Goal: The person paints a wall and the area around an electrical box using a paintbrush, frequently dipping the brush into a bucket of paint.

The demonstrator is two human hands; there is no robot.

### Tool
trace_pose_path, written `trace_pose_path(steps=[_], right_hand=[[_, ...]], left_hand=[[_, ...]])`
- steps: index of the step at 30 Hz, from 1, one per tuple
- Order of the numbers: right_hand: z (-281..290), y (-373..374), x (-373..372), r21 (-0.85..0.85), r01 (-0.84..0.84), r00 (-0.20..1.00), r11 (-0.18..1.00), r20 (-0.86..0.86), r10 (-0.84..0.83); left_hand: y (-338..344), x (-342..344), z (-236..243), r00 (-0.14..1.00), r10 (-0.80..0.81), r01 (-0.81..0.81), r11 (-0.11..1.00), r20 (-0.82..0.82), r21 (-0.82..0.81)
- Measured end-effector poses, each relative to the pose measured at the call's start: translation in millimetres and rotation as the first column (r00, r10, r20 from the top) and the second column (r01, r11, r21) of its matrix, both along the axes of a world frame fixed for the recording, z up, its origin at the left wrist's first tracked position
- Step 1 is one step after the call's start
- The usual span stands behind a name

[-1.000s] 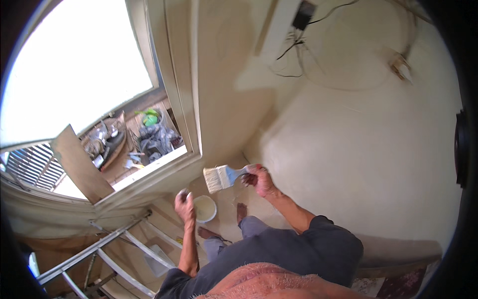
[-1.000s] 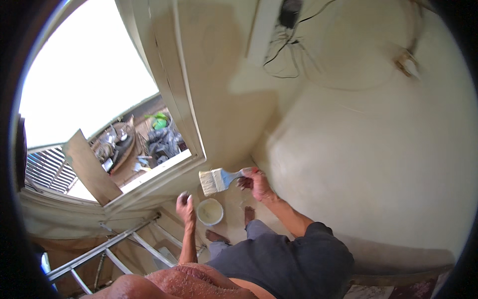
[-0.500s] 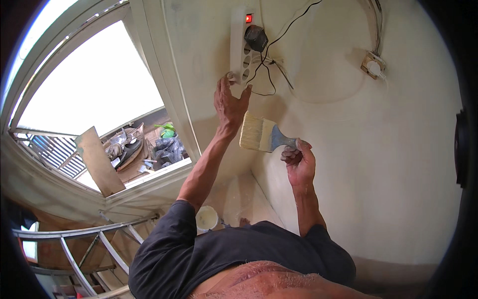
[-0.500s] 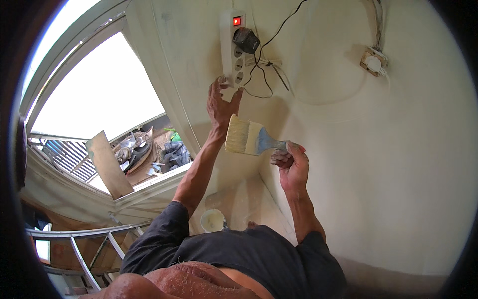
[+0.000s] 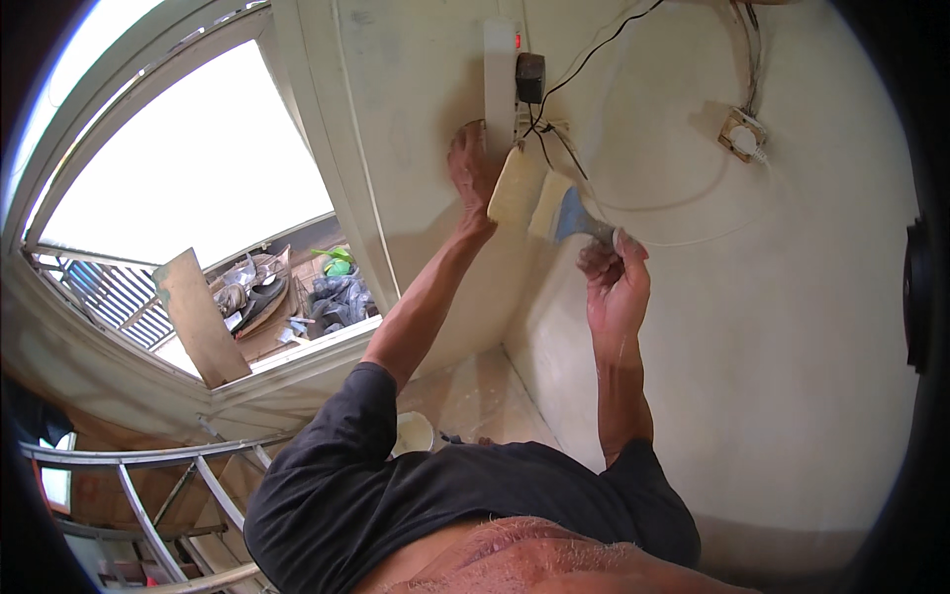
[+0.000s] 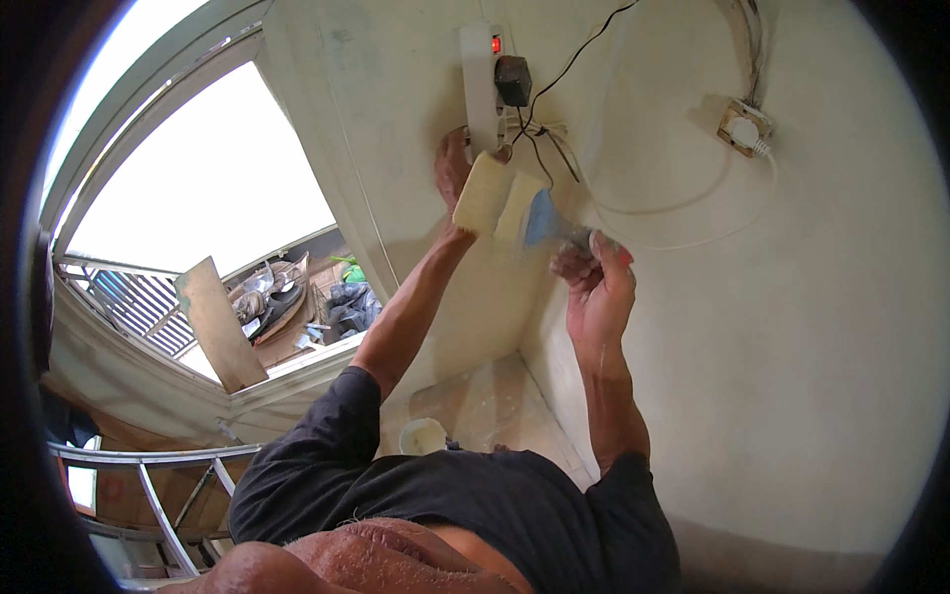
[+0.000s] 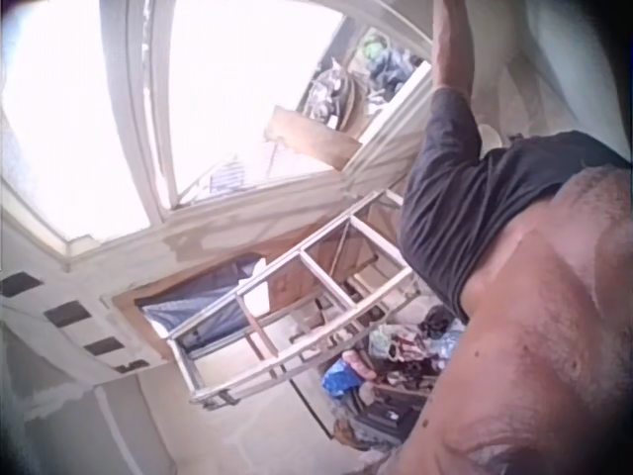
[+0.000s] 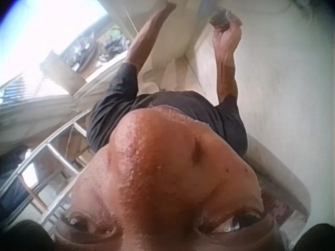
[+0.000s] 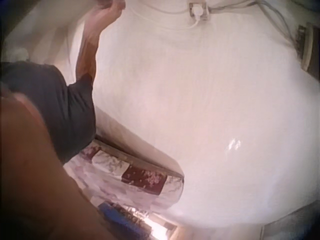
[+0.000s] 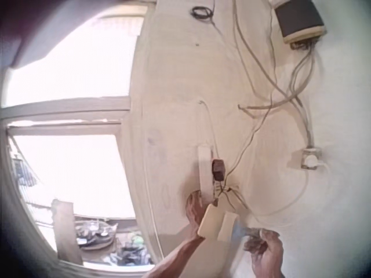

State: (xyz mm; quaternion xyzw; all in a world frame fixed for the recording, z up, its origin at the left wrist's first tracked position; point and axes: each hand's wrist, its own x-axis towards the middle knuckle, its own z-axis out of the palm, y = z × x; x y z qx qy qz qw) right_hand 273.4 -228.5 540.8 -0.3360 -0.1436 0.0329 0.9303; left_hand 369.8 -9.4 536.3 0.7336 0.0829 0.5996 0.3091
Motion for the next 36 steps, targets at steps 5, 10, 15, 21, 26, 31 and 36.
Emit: trace_pose_path(steps=[5, 10, 15, 21, 26, 31, 36], right_hand=[[44, 40, 7, 0.018, 0.124, 0.983, 0.992, 0.135, -0.125], [79, 59, 22, 0.062, 0.244, 0.944, 0.968, 0.212, -0.252], [105, 92, 41, 0.08, 0.342, 0.89, 0.936, 0.291, -0.35], [138, 117, 66, 0.094, 0.452, 0.792, 0.887, 0.415, -0.448], [158, 128, 75, 0.078, 0.55, 0.689, 0.832, 0.521, -0.504], [160, 132, 83, 0.062, 0.752, 0.441, 0.656, 0.693, -0.571], [183, 147, 90, 0.154, 0.882, 0.122, 0.445, 0.838, -0.532]], left_hand=[[7, 31, -6, 0.963, -0.101, 0.045, 0.974, 0.25, 0.221], [-47, 29, 25, 0.975, -0.208, 0.195, 0.971, -0.085, -0.136], [-55, 51, 35, 0.987, -0.147, 0.144, 0.988, -0.058, -0.054], [-64, 72, 45, 0.996, -0.039, 0.044, 0.997, -0.082, 0.064], [-65, 73, 46, 0.97, -0.229, 0.223, 0.971, -0.075, -0.086], [-74, 59, 37, 0.912, -0.401, 0.407, 0.91, 0.084, -0.078], [-71, 63, 35, 0.949, -0.316, 0.317, 0.947, -0.023, 0.053]])
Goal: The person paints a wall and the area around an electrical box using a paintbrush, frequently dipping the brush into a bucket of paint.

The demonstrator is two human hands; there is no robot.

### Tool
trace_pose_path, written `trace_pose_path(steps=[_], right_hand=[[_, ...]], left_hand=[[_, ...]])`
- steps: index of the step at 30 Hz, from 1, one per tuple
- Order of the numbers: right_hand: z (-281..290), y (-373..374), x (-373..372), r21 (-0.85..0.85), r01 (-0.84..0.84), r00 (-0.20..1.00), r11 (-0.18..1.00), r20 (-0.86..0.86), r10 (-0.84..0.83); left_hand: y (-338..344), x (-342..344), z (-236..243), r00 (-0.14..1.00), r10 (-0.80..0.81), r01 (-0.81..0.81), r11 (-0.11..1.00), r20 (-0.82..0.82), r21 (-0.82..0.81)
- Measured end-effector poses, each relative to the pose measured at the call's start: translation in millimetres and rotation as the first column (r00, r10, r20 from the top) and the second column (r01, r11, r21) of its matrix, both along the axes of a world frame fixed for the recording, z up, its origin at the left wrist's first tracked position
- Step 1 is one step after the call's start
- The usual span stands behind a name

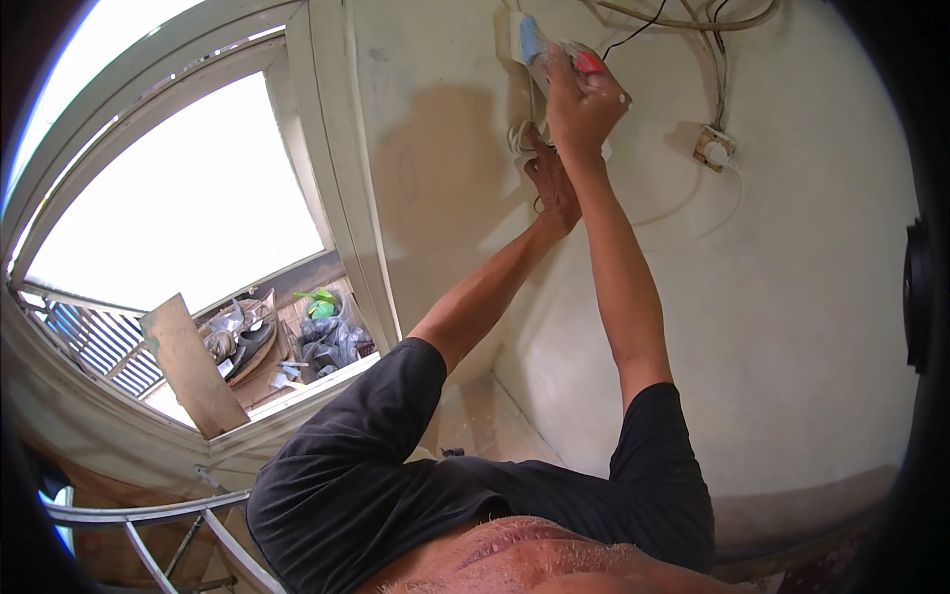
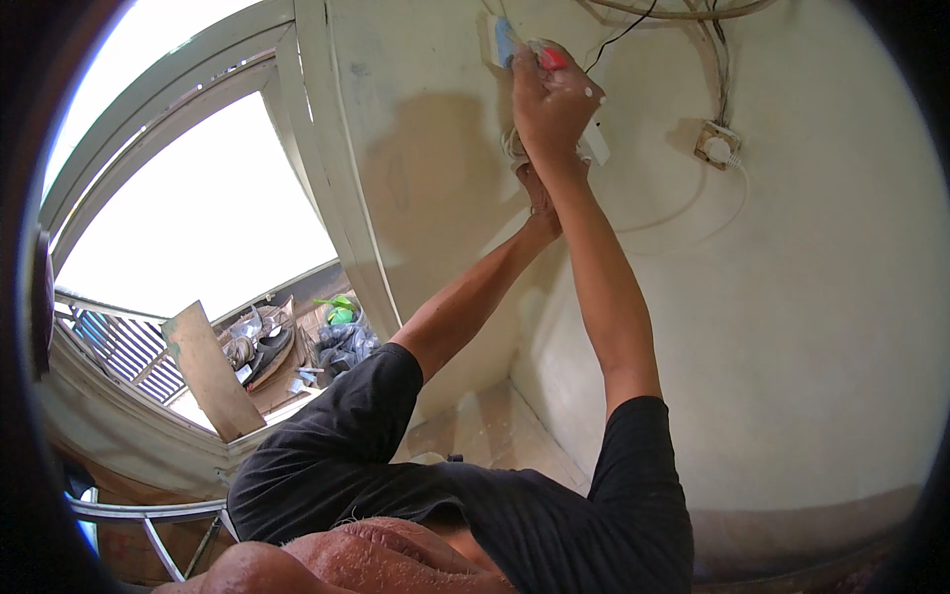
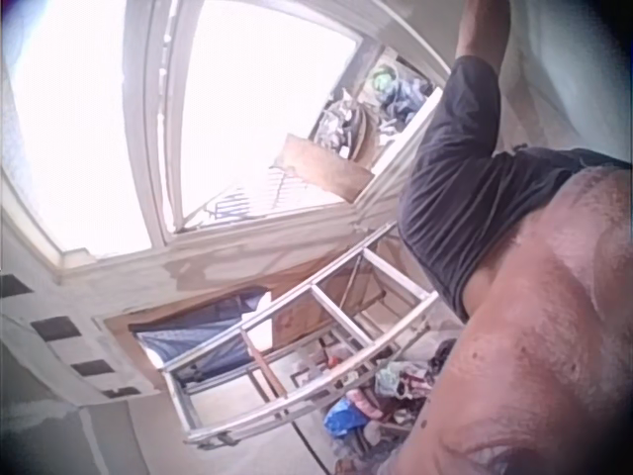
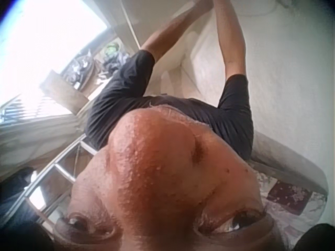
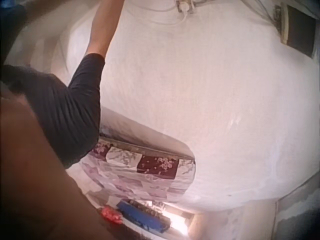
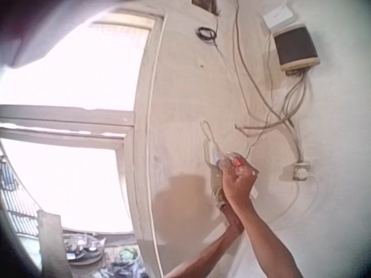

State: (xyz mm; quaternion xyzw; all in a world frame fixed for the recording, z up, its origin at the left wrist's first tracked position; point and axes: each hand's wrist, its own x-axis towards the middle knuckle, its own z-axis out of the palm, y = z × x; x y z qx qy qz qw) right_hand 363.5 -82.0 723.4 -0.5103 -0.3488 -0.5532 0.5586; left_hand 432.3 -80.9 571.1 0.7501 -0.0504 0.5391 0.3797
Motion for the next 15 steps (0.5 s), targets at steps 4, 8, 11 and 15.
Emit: trace_pose_path(steps=[4, 8, 11, 15], right_hand=[[13, 13, 0, -0.085, 0.164, 0.984, 0.983, 0.086, -0.157], [21, 10, 15, -0.045, 0.393, 0.894, 0.919, 0.253, -0.37], [35, 51, -5, 0.026, 0.371, 0.865, 0.928, 0.354, -0.356], [3, 61, -4, -0.101, 0.359, 0.892, 0.928, 0.329, -0.309]], left_hand=[[0, 3, 0, 0.997, -0.078, 0.076, 0.992, -0.013, -0.096], [-9, -3, 8, 0.987, -0.088, 0.081, 0.995, -0.136, -0.054], [22, 5, 2, 0.998, -0.006, 0.008, 1.0, 0.059, -0.02], [-26, -35, 13, 0.93, 0.305, -0.262, 0.941, -0.204, 0.214]])
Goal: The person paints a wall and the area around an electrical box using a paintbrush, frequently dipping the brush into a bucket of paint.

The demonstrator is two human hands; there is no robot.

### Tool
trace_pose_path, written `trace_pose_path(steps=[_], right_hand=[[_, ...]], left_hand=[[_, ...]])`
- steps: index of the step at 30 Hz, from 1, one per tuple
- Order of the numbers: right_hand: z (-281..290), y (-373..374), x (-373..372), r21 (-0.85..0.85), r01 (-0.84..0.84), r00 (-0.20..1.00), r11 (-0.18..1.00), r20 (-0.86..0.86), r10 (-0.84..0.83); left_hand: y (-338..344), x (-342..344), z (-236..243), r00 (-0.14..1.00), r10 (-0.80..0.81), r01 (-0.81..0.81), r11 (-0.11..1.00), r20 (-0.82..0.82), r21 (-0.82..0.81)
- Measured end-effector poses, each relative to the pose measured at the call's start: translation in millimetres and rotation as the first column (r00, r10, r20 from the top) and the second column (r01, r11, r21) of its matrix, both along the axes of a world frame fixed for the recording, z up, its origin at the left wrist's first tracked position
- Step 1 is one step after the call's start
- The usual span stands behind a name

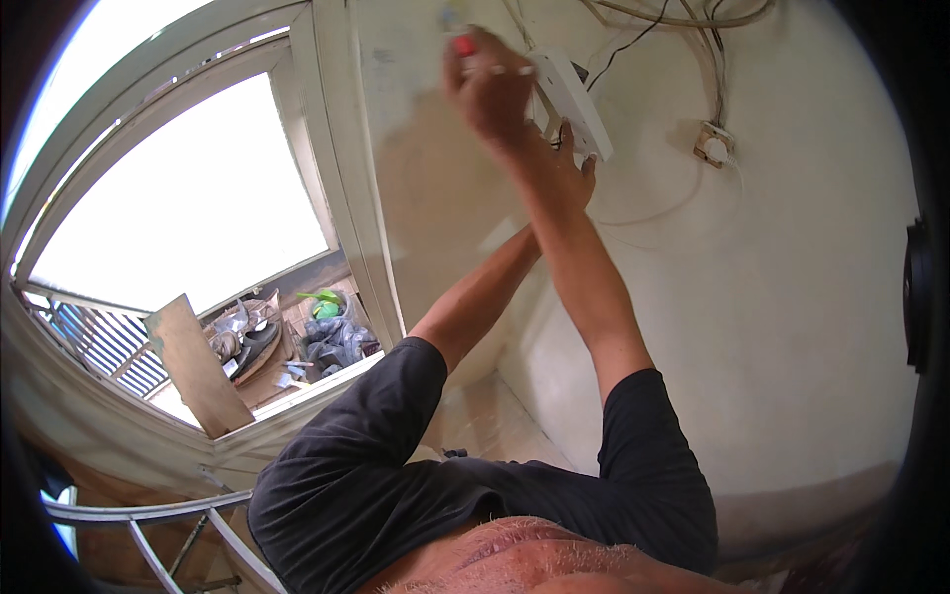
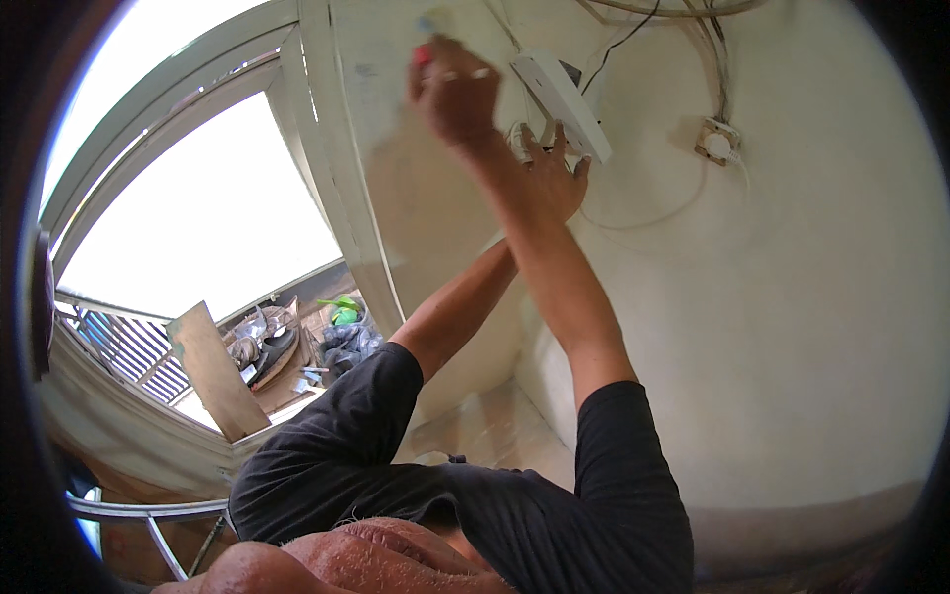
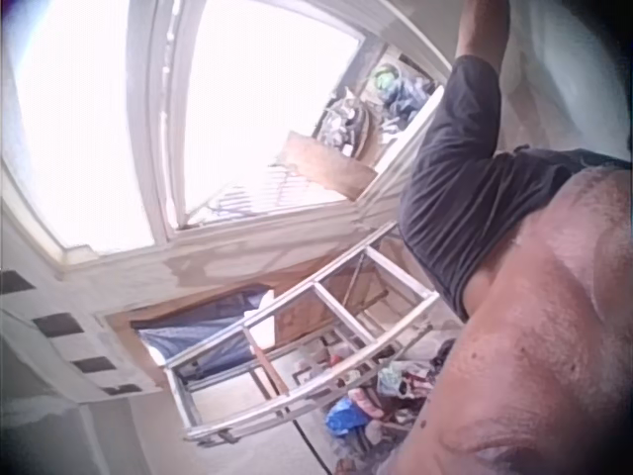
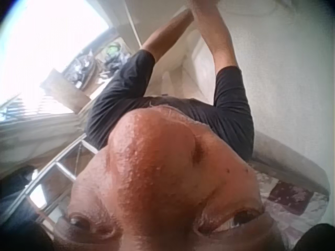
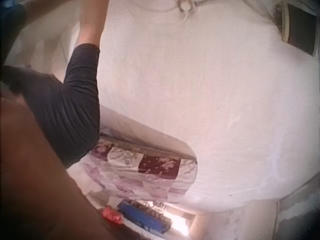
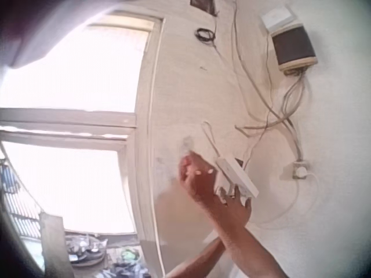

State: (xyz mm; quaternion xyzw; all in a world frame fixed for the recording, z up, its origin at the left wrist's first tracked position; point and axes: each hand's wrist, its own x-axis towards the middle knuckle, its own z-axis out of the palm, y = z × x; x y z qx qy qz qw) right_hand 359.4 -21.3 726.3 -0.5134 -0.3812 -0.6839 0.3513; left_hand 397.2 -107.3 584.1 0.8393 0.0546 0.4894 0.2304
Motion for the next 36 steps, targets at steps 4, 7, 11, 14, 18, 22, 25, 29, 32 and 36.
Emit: trace_pose_path(steps=[4, 7, 11, 14, 18, 22, 25, 29, 32, 36], right_hand=[[8, 42, -67, 0.018, -0.243, 0.969, 0.97, 0.046, 0.242], [2, -12, -32, 0.035, -0.073, 0.996, 0.997, 0.053, 0.071], [20, -1, -10, 0.126, 0.054, 0.998, 0.991, -0.042, -0.049], [10, -3, 16, 0.17, 0.092, 0.996, 0.981, -0.003, -0.093], [15, 61, -69, 0.095, -0.286, 0.957, 0.953, 0.077, 0.28], [20, 48, -83, 0.091, -0.504, 0.861, 0.859, 0.137, 0.491], [12, 7, -32, 0.115, -0.267, 0.954, 0.957, -0.108, 0.279], [21, -23, 18, 0.253, -0.397, 0.875, 0.882, -0.184, 0.447], [11, -57, 25, 0.214, -0.131, 0.95, 0.968, -0.251, 0.184], [-1, -20, 18, 0.17, -0.057, 0.995, 0.984, -0.065, 0.069]], left_hand=[[32, 8, 5, 0.98, -0.175, 0.189, 0.968, 0.098, -0.167], [9, -1, 3, 0.989, -0.14, 0.135, 0.986, -0.038, -0.095], [44, 25, -8, 0.954, -0.24, 0.273, 0.944, 0.181, -0.188], [7, 3, 5, 0.999, -0.04, 0.04, 0.999, 0.032, -0.008], [30, 16, 3, 0.983, -0.169, 0.175, 0.979, 0.067, -0.108], [35, 16, 0, 0.979, -0.196, 0.201, 0.971, 0.049, -0.126], [16, 15, -1, 0.991, -0.137, 0.137, 0.987, 0.001, -0.083], [39, 47, -15, 0.968, -0.125, 0.129, 0.992, 0.217, -0.003], [45, 50, -16, 0.961, -0.268, 0.273, 0.958, 0.071, -0.085], [28, 35, -6, 0.944, -0.141, 0.148, 0.989, 0.299, 0.0]])
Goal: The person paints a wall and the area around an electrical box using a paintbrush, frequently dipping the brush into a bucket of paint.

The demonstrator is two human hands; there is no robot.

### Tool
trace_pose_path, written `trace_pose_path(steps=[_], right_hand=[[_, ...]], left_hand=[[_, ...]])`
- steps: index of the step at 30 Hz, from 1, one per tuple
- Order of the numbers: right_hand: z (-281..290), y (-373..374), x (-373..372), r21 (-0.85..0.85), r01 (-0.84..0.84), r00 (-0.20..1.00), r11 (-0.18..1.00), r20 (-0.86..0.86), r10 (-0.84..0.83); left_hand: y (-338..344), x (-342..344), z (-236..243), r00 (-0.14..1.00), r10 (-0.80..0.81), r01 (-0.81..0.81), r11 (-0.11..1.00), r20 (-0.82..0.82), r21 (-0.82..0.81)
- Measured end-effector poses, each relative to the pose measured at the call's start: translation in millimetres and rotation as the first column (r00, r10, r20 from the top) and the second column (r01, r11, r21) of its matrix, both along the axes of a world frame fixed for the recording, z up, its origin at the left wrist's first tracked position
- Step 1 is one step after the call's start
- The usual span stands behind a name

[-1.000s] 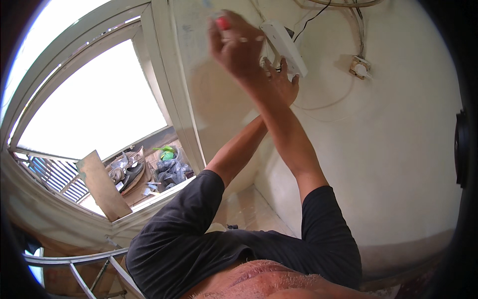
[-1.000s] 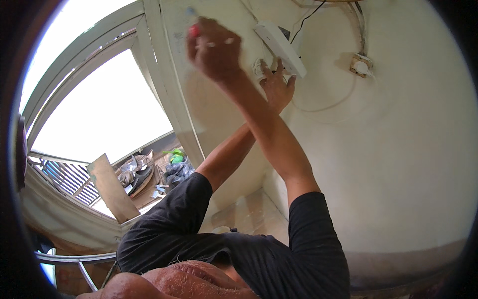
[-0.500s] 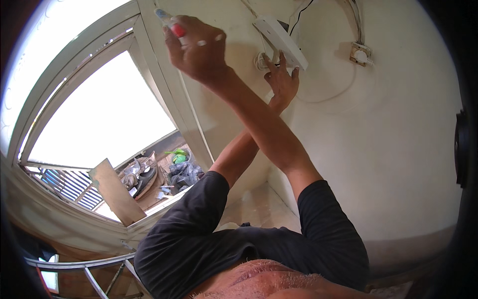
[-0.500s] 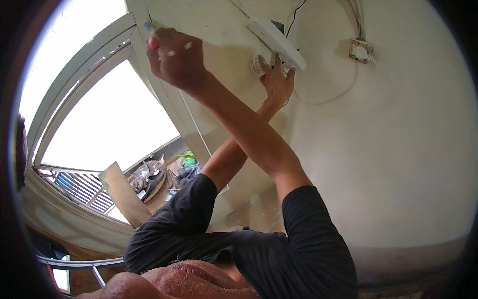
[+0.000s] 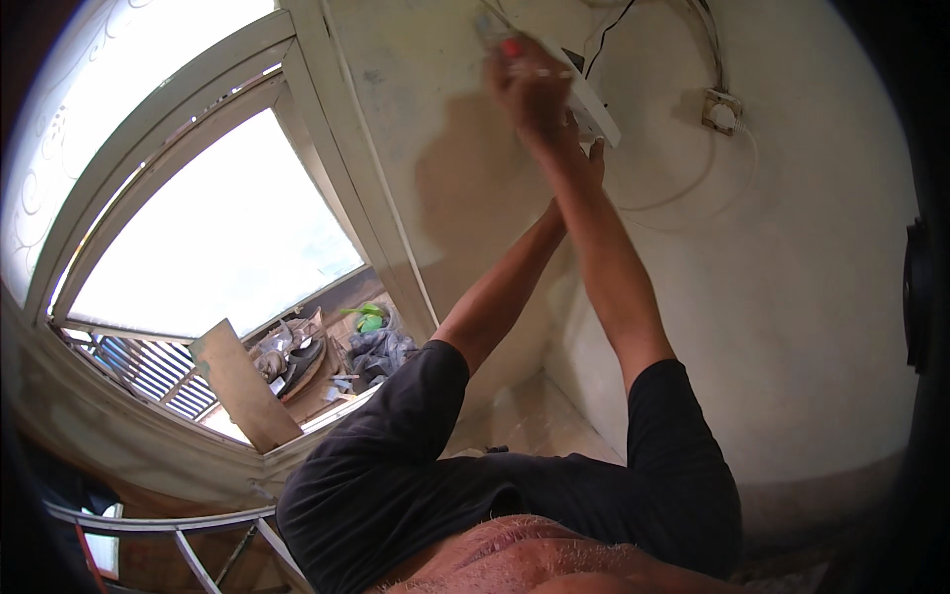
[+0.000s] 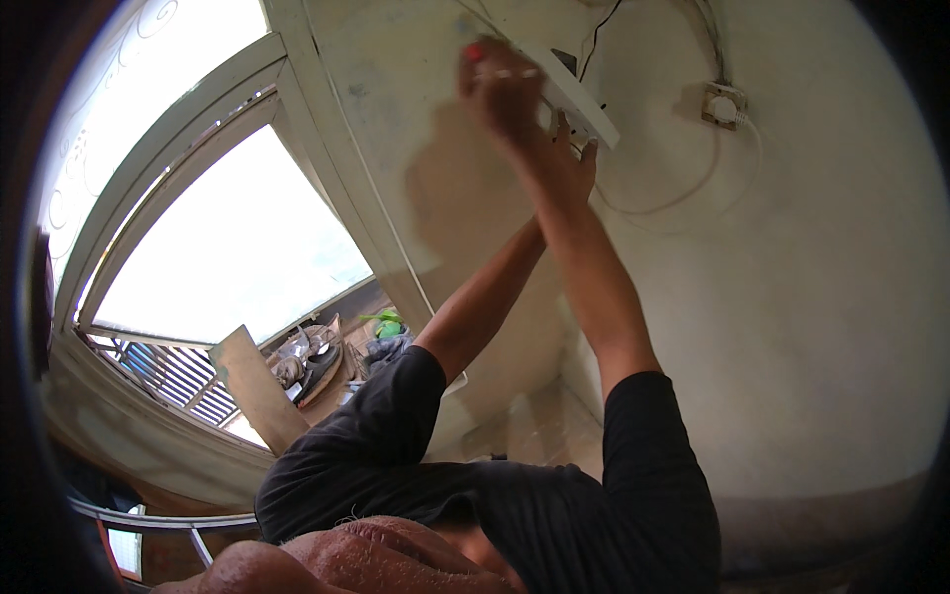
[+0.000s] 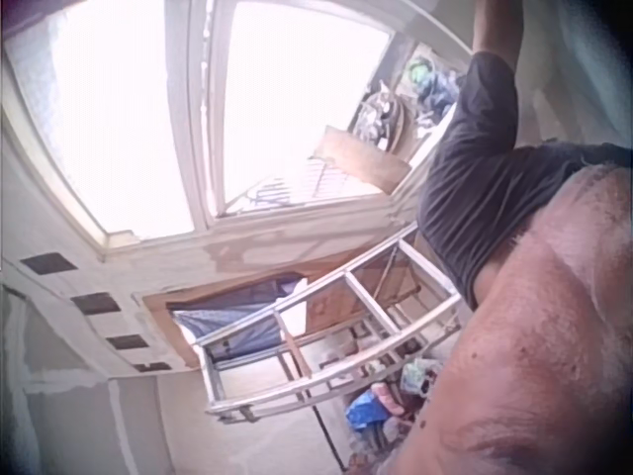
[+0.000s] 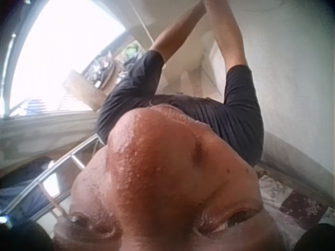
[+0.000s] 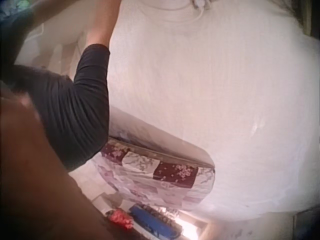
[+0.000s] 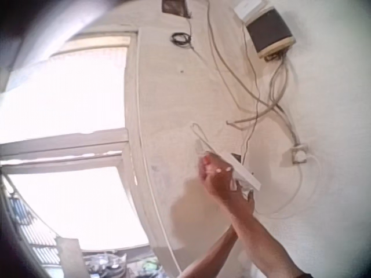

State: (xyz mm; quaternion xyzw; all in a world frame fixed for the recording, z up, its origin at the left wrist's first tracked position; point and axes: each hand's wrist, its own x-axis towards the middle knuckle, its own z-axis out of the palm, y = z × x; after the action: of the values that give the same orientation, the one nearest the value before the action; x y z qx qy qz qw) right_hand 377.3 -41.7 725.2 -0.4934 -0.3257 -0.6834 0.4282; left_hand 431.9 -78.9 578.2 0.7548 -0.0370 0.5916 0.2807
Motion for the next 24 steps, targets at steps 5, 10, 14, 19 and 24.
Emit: trace_pose_path(steps=[5, 10, 14, 19, 24], right_hand=[[0, 68, -81, -0.091, -0.164, 0.983, 0.982, 0.073, 0.171], [-3, 46, -81, -0.148, -0.161, 0.949, 0.976, 0.247, 0.194], [-4, 11, -1, 0.095, 0.164, 0.986, 0.982, -0.041, -0.16], [-9, -34, 15, 0.064, -0.051, 0.993, 0.997, -0.1, 0.057], [-29, 9, 1, -0.059, 0.099, 0.995, 0.993, 0.012, -0.098]], left_hand=[[2, -9, 11, 0.964, -0.083, 0.065, 0.995, -0.254, -0.076], [6, -14, 6, 0.962, -0.02, 0.003, 0.998, -0.273, -0.065], [-1, -7, 5, 0.981, -0.054, 0.04, 0.996, -0.187, -0.079], [9, 10, -4, 0.83, -0.394, 0.295, 0.911, -0.394, -0.289], [-16, -5, 1, 0.947, -0.05, 0.036, 0.998, -0.317, -0.049]])
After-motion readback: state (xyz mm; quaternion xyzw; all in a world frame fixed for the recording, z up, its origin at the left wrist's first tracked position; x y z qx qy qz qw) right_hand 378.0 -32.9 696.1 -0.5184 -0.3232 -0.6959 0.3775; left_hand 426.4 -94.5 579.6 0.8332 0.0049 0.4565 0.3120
